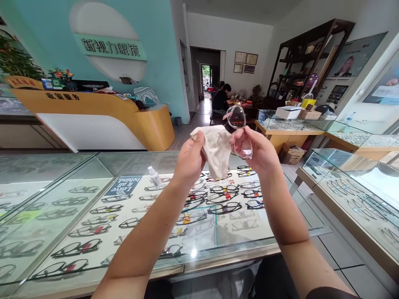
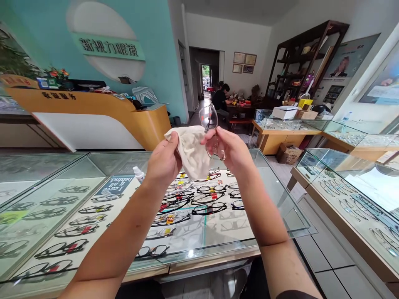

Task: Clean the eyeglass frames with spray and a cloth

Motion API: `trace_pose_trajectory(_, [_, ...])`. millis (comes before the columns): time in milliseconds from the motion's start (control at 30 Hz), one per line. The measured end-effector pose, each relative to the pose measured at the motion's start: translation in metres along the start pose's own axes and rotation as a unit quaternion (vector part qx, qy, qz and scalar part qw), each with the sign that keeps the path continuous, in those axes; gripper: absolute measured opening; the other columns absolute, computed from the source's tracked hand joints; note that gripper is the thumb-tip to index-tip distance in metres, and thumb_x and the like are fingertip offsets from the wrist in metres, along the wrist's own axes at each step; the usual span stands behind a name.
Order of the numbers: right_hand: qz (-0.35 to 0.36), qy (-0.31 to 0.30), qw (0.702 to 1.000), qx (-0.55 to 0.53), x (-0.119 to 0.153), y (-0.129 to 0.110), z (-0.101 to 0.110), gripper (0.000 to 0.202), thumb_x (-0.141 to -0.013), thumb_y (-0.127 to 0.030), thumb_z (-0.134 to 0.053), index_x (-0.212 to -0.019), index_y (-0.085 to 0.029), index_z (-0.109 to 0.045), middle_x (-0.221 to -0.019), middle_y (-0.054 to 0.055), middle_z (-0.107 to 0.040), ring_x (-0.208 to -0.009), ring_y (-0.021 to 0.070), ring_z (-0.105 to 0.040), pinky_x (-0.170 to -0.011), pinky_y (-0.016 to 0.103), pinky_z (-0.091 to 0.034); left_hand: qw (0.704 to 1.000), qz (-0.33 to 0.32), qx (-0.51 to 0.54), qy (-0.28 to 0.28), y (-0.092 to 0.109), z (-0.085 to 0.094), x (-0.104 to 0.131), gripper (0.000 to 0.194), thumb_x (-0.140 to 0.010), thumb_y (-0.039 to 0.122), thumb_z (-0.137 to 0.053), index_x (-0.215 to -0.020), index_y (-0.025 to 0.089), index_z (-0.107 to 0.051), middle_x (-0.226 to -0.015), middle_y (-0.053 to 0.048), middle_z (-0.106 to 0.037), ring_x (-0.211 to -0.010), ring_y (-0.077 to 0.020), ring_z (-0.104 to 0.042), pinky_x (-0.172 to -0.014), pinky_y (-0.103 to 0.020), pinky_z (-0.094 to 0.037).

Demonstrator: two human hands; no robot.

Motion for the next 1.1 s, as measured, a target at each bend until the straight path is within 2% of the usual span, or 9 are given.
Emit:
trace_pose_trajectory(133, [0.049,0.077,0.996,-0.022,0.004,-0.022,0.005,0.037,-0.099,-0.062,-0.065,-0.094,-0.025,-0.067,-0.107,0.007,-0.075,-0.083,0.0170,-0.064,-0.074,0.030,-0.056,0.996,0.078,-0.038,-0.037,-0.006,-0.001,0.009,0.058,-0.083,0.070,-0.085,-0.103,0.016,-0.077,-0.081,-0.008,-0.079,-0.083,-0.0254,-0.079,-0.071,-0.033,-0.062])
trace_pose_trajectory(267, [0.060,0.116,0.989,-0.063,0.012,-0.025,0.004,0.031,-0.103,-0.056,-0.062,-0.106,-0.026,-0.071,-0.118,0.006,-0.076,-0.088,0.0159,-0.068,-0.077,0.029,-0.059,0.992,0.107,-0.062,-0.039,-0.002,-0.003,0.019,0.058,-0.084,0.072,-0.083,-0.097,0.016,-0.076,-0.073,-0.005,-0.074,-0.064,-0.0182,-0.069,-0.057,-0.027,-0.052])
trace_pose_trajectory(433, [0.044,0.067,0.995,-0.051,0.015,-0.017,-0.006,0.032,-0.102,-0.054,-0.068,-0.103,-0.024,-0.077,-0.113,0.007,-0.080,-0.091,0.0167,-0.071,-0.078,0.029,-0.061,0.988,0.093,-0.112,-0.051,0.009,-0.005,0.025,0.056,-0.086,0.072,-0.080,-0.083,0.016,-0.072,-0.063,-0.002,-0.065,-0.054,-0.0142,-0.056,-0.050,-0.026,-0.043])
trace_pose_trajectory(600, [0.013,-0.009,1.000,-0.006,0.006,0.004,-0.016,0.037,-0.096,-0.060,-0.076,-0.099,-0.023,-0.081,-0.122,0.007,-0.081,-0.105,0.0209,-0.074,-0.093,0.033,-0.063,0.977,0.106,-0.139,-0.122,0.014,-0.004,0.027,0.058,-0.086,0.073,-0.080,-0.077,0.017,-0.069,-0.063,-0.003,-0.062,-0.056,-0.0148,-0.055,-0.051,-0.027,-0.042])
trace_pose_trajectory(700, [-0.002,-0.036,0.999,-0.005,-0.001,0.020,-0.020,0.039,-0.095,-0.062,-0.077,-0.098,-0.023,-0.082,-0.123,0.007,-0.081,-0.103,0.0209,-0.074,-0.094,0.034,-0.063,0.977,0.112,-0.111,-0.145,0.013,-0.006,0.028,0.055,-0.088,0.071,-0.079,-0.079,0.018,-0.071,-0.066,-0.004,-0.065,-0.057,-0.0163,-0.057,-0.051,-0.029,-0.043])
trace_pose_trajectory(833, [0.011,-0.047,0.999,0.008,-0.004,0.031,-0.025,0.038,-0.101,-0.060,-0.072,-0.107,-0.025,-0.084,-0.109,0.005,-0.081,-0.092,0.0172,-0.072,-0.087,0.029,-0.061,0.986,0.089,-0.094,-0.103,0.007,-0.009,0.026,0.053,-0.088,0.070,-0.081,-0.082,0.018,-0.071,-0.063,-0.001,-0.062,-0.053,-0.0131,-0.052,-0.049,-0.027,-0.040])
trace_pose_trajectory(900, [0.025,-0.040,0.999,0.018,-0.003,0.033,-0.027,0.037,-0.103,-0.059,-0.070,-0.109,-0.025,-0.084,-0.109,0.004,-0.081,-0.092,0.0163,-0.072,-0.086,0.028,-0.060,0.992,0.065,-0.086,-0.072,0.004,-0.010,0.024,0.051,-0.087,0.070,-0.082,-0.087,0.019,-0.072,-0.063,0.000,-0.062,-0.055,-0.0134,-0.056,-0.052,-0.027,-0.044])
trace_pose_trajectory(1000, [0.031,-0.036,0.998,0.047,-0.003,0.033,-0.029,0.041,-0.103,-0.061,-0.068,-0.114,-0.025,-0.085,-0.109,0.005,-0.082,-0.096,0.0185,-0.074,-0.089,0.031,-0.060,0.995,0.046,-0.083,-0.033,0.000,-0.009,0.024,0.049,-0.086,0.068,-0.083,-0.095,0.021,-0.075,-0.068,0.000,-0.068,-0.064,-0.0162,-0.065,-0.058,-0.027,-0.051])
trace_pose_trajectory(1100, [0.039,-0.044,0.996,0.070,-0.003,0.033,-0.029,0.044,-0.103,-0.063,-0.067,-0.119,-0.025,-0.084,-0.117,0.006,-0.082,-0.106,0.0213,-0.074,-0.098,0.034,-0.060,0.995,0.054,-0.080,-0.015,-0.001,-0.007,0.024,0.050,-0.085,0.068,-0.085,-0.092,0.020,-0.073,-0.072,-0.001,-0.072,-0.064,-0.0163,-0.067,-0.057,-0.027,-0.051])
Point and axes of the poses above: each hand's wrist, its own x-axis away from the middle knuckle, its own z-axis out of the back of the hand, y = z × x, the point moved 4 cm from there along -x, towards the middle knuckle
